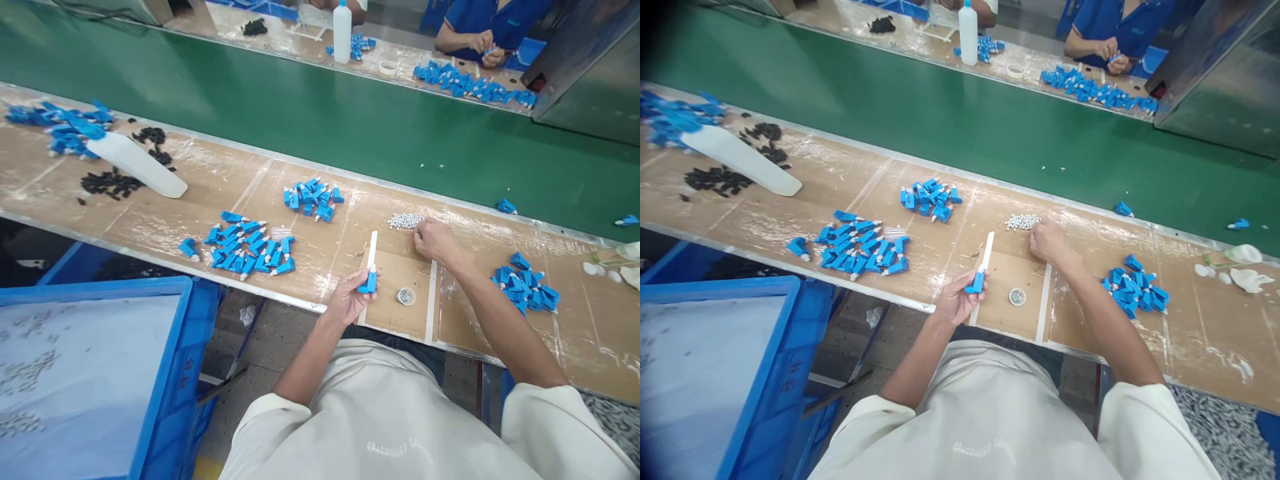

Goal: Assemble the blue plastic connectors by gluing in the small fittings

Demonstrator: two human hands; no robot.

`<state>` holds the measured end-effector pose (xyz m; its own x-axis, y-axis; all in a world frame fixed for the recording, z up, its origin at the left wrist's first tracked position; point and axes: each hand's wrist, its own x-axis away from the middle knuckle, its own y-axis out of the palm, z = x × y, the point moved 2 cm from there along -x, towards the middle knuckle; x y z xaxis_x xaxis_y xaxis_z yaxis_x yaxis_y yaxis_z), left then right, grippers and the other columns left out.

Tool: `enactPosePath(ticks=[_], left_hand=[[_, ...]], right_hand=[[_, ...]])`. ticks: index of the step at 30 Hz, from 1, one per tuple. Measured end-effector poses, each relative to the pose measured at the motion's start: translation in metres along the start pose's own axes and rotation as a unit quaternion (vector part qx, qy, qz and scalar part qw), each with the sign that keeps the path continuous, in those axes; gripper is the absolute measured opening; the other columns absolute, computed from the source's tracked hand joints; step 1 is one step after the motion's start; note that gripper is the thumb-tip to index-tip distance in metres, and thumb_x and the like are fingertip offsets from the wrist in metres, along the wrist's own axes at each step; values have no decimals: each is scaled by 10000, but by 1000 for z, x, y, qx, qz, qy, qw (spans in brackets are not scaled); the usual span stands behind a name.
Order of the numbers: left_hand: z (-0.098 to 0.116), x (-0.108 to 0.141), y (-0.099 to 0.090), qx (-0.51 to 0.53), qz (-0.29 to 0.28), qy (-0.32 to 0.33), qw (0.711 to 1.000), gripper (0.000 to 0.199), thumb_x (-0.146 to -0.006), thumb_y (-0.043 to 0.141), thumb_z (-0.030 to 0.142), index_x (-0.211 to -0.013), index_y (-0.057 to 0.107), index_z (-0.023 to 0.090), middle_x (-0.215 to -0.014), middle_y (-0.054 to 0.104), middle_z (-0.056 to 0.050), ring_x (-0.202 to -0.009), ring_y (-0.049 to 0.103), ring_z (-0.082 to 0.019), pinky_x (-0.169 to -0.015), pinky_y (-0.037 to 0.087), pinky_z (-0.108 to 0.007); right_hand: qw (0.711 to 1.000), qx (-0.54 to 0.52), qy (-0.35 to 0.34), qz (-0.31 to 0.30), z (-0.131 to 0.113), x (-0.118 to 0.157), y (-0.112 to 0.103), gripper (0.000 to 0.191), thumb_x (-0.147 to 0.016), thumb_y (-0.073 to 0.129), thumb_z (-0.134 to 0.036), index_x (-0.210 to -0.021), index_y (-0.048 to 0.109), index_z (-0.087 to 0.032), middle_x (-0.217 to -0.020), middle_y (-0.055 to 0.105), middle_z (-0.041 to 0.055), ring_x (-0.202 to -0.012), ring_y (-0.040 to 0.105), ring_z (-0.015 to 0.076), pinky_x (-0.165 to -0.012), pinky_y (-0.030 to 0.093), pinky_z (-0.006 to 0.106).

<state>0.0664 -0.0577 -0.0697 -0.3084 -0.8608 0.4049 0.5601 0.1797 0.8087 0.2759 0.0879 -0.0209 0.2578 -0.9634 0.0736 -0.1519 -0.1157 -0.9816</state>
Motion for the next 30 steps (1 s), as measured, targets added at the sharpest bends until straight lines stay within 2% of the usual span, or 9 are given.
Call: enactPosePath(ticks=[2, 4, 6, 8, 11, 15, 19, 22, 30], left_hand=[[1, 2, 2, -10, -16, 7, 1000, 245, -761, 816, 276, -865, 731, 71, -727, 721, -91, -551, 618, -95, -450, 446, -165], [2, 4, 4, -24, -30, 17, 999, 329, -741, 846, 338, -896, 737, 69, -742, 723, -98, -588, 637, -109, -468, 449, -172], [2, 8, 8, -40, -36, 35, 998, 408, -718, 870, 395, -933, 739, 74, -761, 723, -93, -623, 655, -123, -492, 459, -186], [1, 10, 14, -57, -36, 56, 996, 471, -689, 889, 451, -947, 736, 87, -767, 717, -76, -639, 664, -132, -516, 472, -204], [-3, 13, 24, -78, -37, 71, 994, 530, -650, 905, 515, -933, 723, 106, -751, 698, -45, -633, 669, -140, -550, 494, -232], [-5, 16, 34, -90, -40, 64, 993, 556, -615, 919, 547, -885, 680, 124, -721, 680, -19, -579, 651, -134, -554, 503, -249], [-4, 20, 40, -97, -64, 56, 992, 530, -621, 907, 567, -781, 633, 143, -601, 601, 28, -516, 612, -106, -509, 466, -207], [-4, 22, 43, -102, -68, 34, 992, 514, -638, 891, 567, -734, 610, 147, -573, 592, 32, -474, 584, -83, -486, 457, -183], [-5, 26, 48, -92, -59, -89, 990, 374, -707, 849, 421, -678, 616, 130, -554, 630, 2, -403, 548, -65, -448, 460, -172]], right_hand=[[998, -56, 5, 1, -6, 11, -5, 178, -890, 550, -213, -805, 685, -134, -902, 734, 159, -821, 673, 248, -765, 519, 345], [972, -235, 14, -17, -14, 30, -9, 197, -897, 598, -327, -825, 676, -162, -839, 732, 106, -741, 675, 210, -697, 544, 317], [885, -463, 20, -47, -26, 54, -13, 285, -829, 722, -462, -820, 679, -180, -804, 726, 73, -674, 667, 178, -625, 553, 289], [795, -602, 26, -74, -41, 78, -16, 378, -723, 839, -525, -793, 691, -185, -779, 719, 58, -634, 653, 153, -574, 546, 262], [728, -677, 56, -96, -60, 106, -20, 395, -668, 908, -506, -776, 712, -181, -738, 711, 42, -584, 628, 119, -521, 525, 222], [691, -712, 75, -96, -71, 120, -21, 380, -657, 931, -475, -755, 720, -175, -691, 686, 22, -555, 601, 96, -504, 514, 198], [690, -715, 72, -89, -73, 124, -22, 386, -660, 928, -489, -748, 722, -174, -659, 656, 9, -547, 580, 89, -498, 510, 193], [707, -701, 55, -76, -75, 128, -24, 394, -684, 907, -518, -768, 720, -181, -664, 643, 8, -559, 582, 103, -494, 516, 211], [855, -495, -135, 80, -77, 138, -39, 205, -947, 690, -398, -879, 740, -211, -812, 639, 58, -710, 601, 168, -572, 536, 296]])
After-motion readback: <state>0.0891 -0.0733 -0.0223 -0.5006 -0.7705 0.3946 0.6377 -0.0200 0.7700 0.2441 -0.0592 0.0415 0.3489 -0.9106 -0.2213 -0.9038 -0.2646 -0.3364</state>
